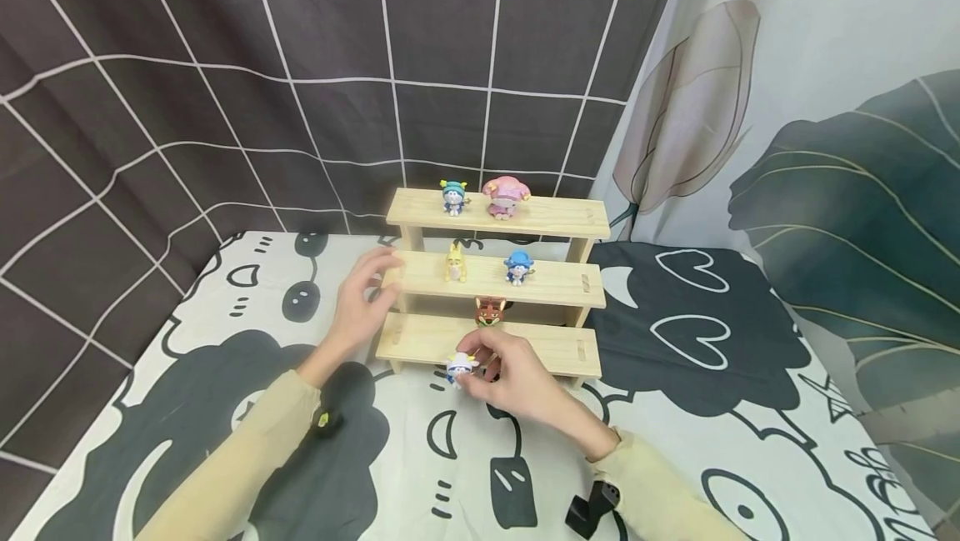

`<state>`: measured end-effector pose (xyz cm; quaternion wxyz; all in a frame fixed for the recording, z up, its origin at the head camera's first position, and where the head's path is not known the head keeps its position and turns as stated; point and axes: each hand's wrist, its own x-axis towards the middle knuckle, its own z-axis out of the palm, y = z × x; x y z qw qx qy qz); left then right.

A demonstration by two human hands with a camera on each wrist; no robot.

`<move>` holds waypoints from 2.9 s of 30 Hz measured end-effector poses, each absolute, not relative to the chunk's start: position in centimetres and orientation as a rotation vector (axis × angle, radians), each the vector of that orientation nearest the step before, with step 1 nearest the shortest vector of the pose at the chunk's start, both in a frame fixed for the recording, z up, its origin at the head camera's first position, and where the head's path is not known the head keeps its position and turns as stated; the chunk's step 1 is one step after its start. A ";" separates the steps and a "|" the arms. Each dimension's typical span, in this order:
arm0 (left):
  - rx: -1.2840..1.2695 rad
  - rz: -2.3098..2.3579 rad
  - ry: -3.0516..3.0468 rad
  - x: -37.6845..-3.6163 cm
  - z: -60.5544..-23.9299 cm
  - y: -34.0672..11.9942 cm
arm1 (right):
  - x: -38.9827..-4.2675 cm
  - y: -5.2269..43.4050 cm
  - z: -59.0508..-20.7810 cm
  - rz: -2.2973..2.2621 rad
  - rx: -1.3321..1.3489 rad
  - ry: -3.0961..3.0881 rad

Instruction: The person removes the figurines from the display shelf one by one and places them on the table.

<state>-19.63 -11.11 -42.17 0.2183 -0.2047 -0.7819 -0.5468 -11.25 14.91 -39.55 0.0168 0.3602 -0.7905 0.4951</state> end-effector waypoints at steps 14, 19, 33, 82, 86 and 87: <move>-0.564 -1.504 -2.176 -19.7 -42.0 -11.1 | -9.8 12.6 -41.4 1.600 1.130 -2.501; -0.557 -1.509 -2.179 -19.6 -42.1 -11.2 | -9.3 11.9 -41.9 1.626 1.112 -2.546; -0.547 -1.523 -2.179 -19.7 -42.3 -11.1 | -8.6 9.9 -42.9 1.619 1.072 -2.630; -0.547 -1.523 -2.161 -19.7 -42.2 -11.0 | -8.7 5.3 -44.2 1.551 1.082 -2.617; -0.551 -1.516 -2.166 -19.8 -42.1 -11.0 | -8.7 5.3 -44.2 1.540 1.093 -2.606; -0.551 -1.515 -2.166 -19.8 -42.1 -11.0 | -8.8 5.2 -44.2 1.537 1.097 -2.606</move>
